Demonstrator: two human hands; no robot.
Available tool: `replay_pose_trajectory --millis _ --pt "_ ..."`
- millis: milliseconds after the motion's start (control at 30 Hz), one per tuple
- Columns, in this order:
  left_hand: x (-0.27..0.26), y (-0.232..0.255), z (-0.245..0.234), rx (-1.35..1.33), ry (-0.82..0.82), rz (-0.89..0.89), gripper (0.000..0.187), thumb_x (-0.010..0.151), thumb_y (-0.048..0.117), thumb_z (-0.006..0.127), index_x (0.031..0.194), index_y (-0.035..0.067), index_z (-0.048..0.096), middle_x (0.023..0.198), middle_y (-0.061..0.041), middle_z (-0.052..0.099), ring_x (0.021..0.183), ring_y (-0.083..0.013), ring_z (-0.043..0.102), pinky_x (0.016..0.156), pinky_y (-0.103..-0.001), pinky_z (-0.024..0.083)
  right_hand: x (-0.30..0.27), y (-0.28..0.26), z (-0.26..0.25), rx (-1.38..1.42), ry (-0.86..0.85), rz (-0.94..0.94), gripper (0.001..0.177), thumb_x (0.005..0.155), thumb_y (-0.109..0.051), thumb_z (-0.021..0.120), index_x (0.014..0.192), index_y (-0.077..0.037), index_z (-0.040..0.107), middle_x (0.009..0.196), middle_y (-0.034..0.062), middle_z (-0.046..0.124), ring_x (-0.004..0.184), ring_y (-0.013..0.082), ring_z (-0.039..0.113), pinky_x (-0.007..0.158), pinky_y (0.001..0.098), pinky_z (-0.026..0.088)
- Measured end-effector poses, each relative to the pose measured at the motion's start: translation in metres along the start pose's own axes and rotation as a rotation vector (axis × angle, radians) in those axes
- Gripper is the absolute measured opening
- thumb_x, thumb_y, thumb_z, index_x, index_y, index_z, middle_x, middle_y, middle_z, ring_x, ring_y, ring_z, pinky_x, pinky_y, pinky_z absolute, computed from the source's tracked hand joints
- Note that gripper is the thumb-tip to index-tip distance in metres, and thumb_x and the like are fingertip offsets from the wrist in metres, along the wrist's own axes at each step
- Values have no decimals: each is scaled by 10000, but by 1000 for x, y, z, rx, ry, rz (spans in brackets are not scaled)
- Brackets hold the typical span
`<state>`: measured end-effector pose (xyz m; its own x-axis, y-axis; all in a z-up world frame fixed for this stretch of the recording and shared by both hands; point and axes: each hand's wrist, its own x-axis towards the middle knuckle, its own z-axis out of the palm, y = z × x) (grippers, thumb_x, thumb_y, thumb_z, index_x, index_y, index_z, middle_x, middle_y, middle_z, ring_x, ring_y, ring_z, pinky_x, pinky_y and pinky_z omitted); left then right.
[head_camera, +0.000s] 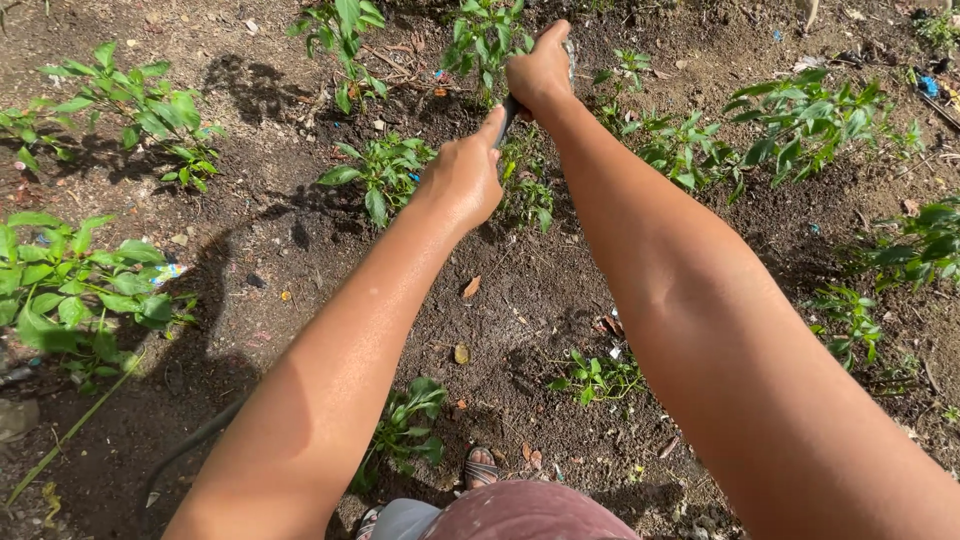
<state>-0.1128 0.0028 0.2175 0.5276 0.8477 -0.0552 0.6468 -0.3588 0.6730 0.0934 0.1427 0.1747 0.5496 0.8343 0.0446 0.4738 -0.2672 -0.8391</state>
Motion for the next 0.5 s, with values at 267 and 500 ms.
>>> replay_pose_trajectory --millis 267,500 --pt "4 -19 -6 20 28 -60 564 1085 188 361 1624 257 210 933 -143 701 655 -178 659 580 -373 555 14 -4 28 -51 -85 -25 561 904 29 557 1312 -7 174 1027 223 579 712 198 647 428 304 543" --pt "16 -44 -8 -2 61 -71 616 1039 139 406 1612 265 216 899 -101 662 586 -153 628 538 -363 541 17 -10 47 -8 -107 -45 518 936 -7 567 1304 -21 203 1043 217 583 708 207 663 442 295 576"
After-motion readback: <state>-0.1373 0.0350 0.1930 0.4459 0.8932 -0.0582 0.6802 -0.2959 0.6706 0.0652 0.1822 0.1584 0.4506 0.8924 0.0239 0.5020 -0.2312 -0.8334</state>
